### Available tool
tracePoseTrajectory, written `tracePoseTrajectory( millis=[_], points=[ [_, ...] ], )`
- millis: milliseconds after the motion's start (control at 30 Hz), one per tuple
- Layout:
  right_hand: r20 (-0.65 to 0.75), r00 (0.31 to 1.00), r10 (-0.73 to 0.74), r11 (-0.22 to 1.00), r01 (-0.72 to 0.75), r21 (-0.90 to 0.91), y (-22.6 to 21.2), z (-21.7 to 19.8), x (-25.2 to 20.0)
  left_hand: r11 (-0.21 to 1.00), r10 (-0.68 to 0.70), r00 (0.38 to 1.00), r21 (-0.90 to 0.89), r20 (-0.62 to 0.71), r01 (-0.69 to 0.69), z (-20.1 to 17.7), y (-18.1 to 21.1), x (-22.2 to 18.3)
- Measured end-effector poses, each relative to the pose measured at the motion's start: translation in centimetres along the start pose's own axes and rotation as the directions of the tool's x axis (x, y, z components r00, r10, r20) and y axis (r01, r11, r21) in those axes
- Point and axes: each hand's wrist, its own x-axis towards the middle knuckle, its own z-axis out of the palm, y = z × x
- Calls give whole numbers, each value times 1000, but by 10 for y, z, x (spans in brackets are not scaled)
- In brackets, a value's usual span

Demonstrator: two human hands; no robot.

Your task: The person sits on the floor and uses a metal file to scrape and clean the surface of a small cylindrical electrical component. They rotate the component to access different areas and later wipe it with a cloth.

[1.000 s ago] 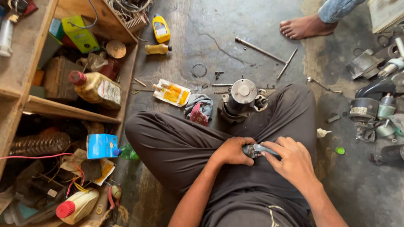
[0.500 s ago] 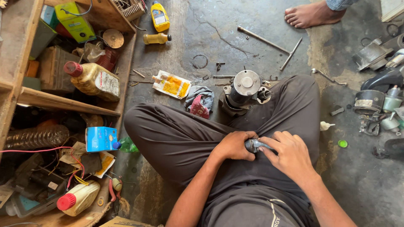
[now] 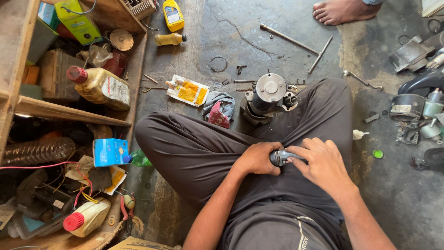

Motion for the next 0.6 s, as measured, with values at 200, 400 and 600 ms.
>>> tracePoseTrajectory(
  millis=[200,400,600],
  points=[
    [33,999,-4,1000,4,3,2,-5,-2,1000,-6,1000,-3,27,6,-2,2,0],
    [88,996,29,999,-28,-16,-2,-7,-8,1000,-5,1000,-7,24,5,-2,3,1],
    [97,995,18,1000,-18,3,-4,-5,-10,1000,-9,1000,4,24,8,-1,3,0]
  ],
)
